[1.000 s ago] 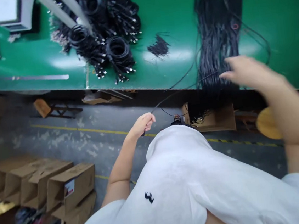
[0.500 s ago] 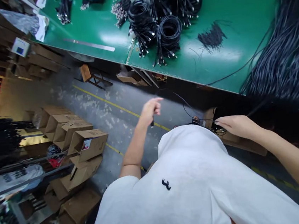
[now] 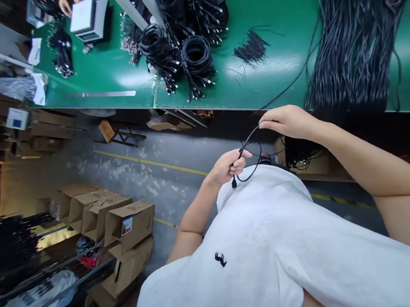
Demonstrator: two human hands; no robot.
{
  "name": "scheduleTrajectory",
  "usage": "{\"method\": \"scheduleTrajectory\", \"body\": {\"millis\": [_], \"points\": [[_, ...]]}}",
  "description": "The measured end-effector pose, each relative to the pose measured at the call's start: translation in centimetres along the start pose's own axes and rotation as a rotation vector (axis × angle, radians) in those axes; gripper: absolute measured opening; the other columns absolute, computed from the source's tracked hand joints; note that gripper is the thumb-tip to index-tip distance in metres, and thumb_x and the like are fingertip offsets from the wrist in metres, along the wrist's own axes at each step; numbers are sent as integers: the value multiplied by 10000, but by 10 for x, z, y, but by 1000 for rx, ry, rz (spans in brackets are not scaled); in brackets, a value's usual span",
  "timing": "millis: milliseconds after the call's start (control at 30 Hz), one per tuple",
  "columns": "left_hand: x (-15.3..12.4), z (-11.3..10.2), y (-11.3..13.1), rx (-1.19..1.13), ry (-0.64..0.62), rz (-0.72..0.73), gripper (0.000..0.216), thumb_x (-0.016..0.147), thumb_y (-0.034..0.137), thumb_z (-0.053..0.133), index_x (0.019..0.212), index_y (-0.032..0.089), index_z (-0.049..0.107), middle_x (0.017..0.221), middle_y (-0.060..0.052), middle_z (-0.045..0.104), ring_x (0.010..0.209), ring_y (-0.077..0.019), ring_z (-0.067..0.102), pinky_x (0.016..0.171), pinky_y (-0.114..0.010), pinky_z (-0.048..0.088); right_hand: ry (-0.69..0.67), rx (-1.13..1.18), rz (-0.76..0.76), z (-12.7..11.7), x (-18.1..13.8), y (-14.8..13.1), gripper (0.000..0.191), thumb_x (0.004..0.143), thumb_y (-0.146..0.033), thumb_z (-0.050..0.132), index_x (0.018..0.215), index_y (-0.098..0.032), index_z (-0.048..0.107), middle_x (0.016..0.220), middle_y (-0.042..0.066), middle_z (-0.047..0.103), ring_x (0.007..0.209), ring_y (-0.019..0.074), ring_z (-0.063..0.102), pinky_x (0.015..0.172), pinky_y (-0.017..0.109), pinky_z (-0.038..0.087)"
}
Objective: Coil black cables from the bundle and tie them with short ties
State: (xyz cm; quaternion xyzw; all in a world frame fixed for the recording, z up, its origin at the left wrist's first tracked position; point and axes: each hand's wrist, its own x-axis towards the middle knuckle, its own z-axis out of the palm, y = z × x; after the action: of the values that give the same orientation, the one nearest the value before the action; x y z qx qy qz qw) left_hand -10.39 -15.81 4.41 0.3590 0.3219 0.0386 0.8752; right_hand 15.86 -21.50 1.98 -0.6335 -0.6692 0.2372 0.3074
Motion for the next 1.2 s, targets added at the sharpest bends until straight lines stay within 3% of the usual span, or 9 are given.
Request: {"method": "scheduleTrajectory", "body": {"millis": [300, 400, 533, 667, 733, 833, 1000, 1100, 1200], "points": [[-5, -6, 7, -9, 41, -61, 237, 881, 344, 624, 846, 118, 686, 545, 78, 257, 402, -10, 192, 364, -124, 206, 70, 154, 91, 6, -11, 47, 372, 915, -529, 484, 894, -257, 736, 883, -3, 727, 829, 182, 644, 766, 302, 449], [-12, -8, 20, -59, 250, 125, 363, 971, 410, 466, 775, 164, 650, 552, 78, 133, 409, -40, 74, 336, -147, 137, 54, 207, 138, 15, -21, 89, 439, 933, -550, 435, 899, -226, 729, 874, 32, 716, 777, 163, 611, 757, 301, 436], [-20, -14, 39, -59, 484, 360, 375, 1023, 386, 338, 1016, 231, 679, 562, 57, 136, 417, -85, 101, 333, -187, 163, 118, -12, 157, 23, -62, 160, 370, 937, -474, 472, 801, -217, 701, 912, 119, 719, 852, 206, 601, 875, 387, 395], [-16, -14, 39, -143, 423, 322, 366, 1026, 331, 339, 1104, 214, 678, 551, 56, 194, 407, -78, 148, 337, -176, 187, 217, -335, 167, -13, -94, 205, 350, 976, -389, 420, 829, -234, 697, 978, 172, 716, 876, 229, 597, 964, 479, 317], [-12, -10, 38, -213, 349, 266, 341, 1023, 301, 361, 1092, 188, 675, 551, 64, 201, 396, -63, 148, 330, -151, 177, 224, -466, 257, -48, -95, 197, 459, 991, -416, 352, 724, -215, 666, 892, 208, 705, 813, 235, 583, 843, 475, 359], [-6, -4, 40, -310, 240, 178, 298, 1019, 254, 384, 1009, 141, 659, 552, 75, 242, 377, -32, 195, 333, -113, 190, 347, -658, 297, -93, -94, 128, 495, 994, -413, 296, 730, -185, 647, 853, 223, 678, 808, 249, 572, 652, 415, 344], [-23, -25, 55, -502, 267, 360, 387, 1048, 259, 276, 778, 141, 528, 559, 71, 354, 366, -2, 311, 331, -86, 216, 135, -474, -281, -84, -113, -15, 299, 953, -270, 435, 708, -201, 591, 685, 66, 615, 667, 192, 540, 634, 329, 407], [-54, -61, 70, -626, 384, 688, 350, 1049, 274, 302, 739, 174, 431, 537, 85, 376, 355, 10, 323, 323, -65, 193, 68, -357, -238, -68, -117, 5, 269, 973, -248, 432, 800, -187, 630, 744, 53, 644, 691, 171, 571, 678, 302, 432], [-84, -90, 83, -657, 433, 888, 300, 1035, 274, 372, 748, 188, 394, 509, 103, 357, 343, 7, 305, 313, -80, 167, -57, -600, -76, -88, -96, 94, 273, 951, -283, 491, 775, -168, 665, 765, 88, 672, 716, 198, 573, 743, 343, 406]]}}
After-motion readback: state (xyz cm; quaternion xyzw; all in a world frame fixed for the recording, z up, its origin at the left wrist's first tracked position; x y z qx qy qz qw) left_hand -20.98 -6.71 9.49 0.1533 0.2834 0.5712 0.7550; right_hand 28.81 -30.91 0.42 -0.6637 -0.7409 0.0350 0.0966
